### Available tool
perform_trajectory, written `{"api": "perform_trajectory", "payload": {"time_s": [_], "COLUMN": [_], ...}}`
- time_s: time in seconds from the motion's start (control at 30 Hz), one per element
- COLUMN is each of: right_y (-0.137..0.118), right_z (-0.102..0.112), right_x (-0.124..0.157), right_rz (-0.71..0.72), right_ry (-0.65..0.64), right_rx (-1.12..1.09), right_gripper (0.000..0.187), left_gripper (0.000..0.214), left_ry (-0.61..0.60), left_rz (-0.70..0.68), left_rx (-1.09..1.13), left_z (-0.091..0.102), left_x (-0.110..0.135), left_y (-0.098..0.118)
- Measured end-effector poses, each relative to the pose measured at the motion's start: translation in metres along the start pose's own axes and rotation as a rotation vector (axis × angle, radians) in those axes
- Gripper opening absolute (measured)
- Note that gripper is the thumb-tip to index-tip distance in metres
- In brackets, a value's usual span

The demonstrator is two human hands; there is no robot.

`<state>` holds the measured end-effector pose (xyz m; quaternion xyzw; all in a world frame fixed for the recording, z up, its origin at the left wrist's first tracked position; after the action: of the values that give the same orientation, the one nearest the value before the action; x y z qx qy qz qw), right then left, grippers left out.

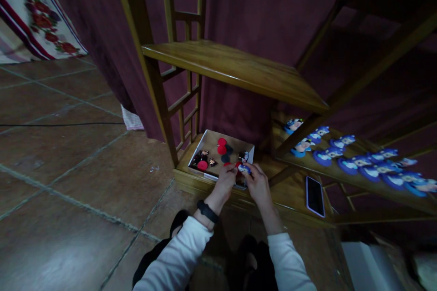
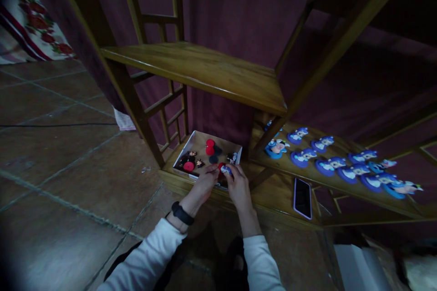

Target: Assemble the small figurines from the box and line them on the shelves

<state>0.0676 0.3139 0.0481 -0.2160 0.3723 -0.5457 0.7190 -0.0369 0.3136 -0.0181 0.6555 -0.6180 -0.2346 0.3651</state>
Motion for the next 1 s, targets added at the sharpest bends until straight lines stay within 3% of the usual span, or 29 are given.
{"api": "perform_trajectory", "payload": {"time_s": [0.27, 0.43, 0.6, 1.0], "right_y": [0.000, 0.021, 0.037, 0.033], "right_z": [-0.007, -0.013, -0.014, -0.018], "right_x": [-0.002, -0.007, -0.011, -0.016], "right_rz": [-0.002, -0.154, -0.201, -0.184], "right_ry": [-0.044, 0.000, 0.053, 0.004], "right_rx": [-0.061, -0.294, -0.262, -0.360], "right_gripper": [0.028, 0.045, 0.024, 0.023], "left_gripper": [0.012, 0.006, 0.008, 0.008], "left_ry": [0.060, 0.147, 0.141, 0.111], "left_rz": [0.060, 0.201, 0.326, 0.347], "left_rx": [0.077, 0.213, 0.282, 0.187], "left_z": [0.005, 0.017, 0.014, 0.007], "left_x": [0.000, -0.005, -0.004, 0.005], "left_y": [-0.006, -0.016, -0.019, -0.017]}}
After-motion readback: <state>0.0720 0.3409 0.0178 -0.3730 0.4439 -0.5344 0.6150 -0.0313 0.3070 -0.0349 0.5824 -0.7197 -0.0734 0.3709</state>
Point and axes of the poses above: each hand's wrist, its own x-axis away from the middle knuckle, its own z-axis out of the back of the hand, y = z × x, the point moved 10 cm from there along -x, towards the middle knuckle, and after that the axes turned 7 degrees about -z, right-handed, at the moved point
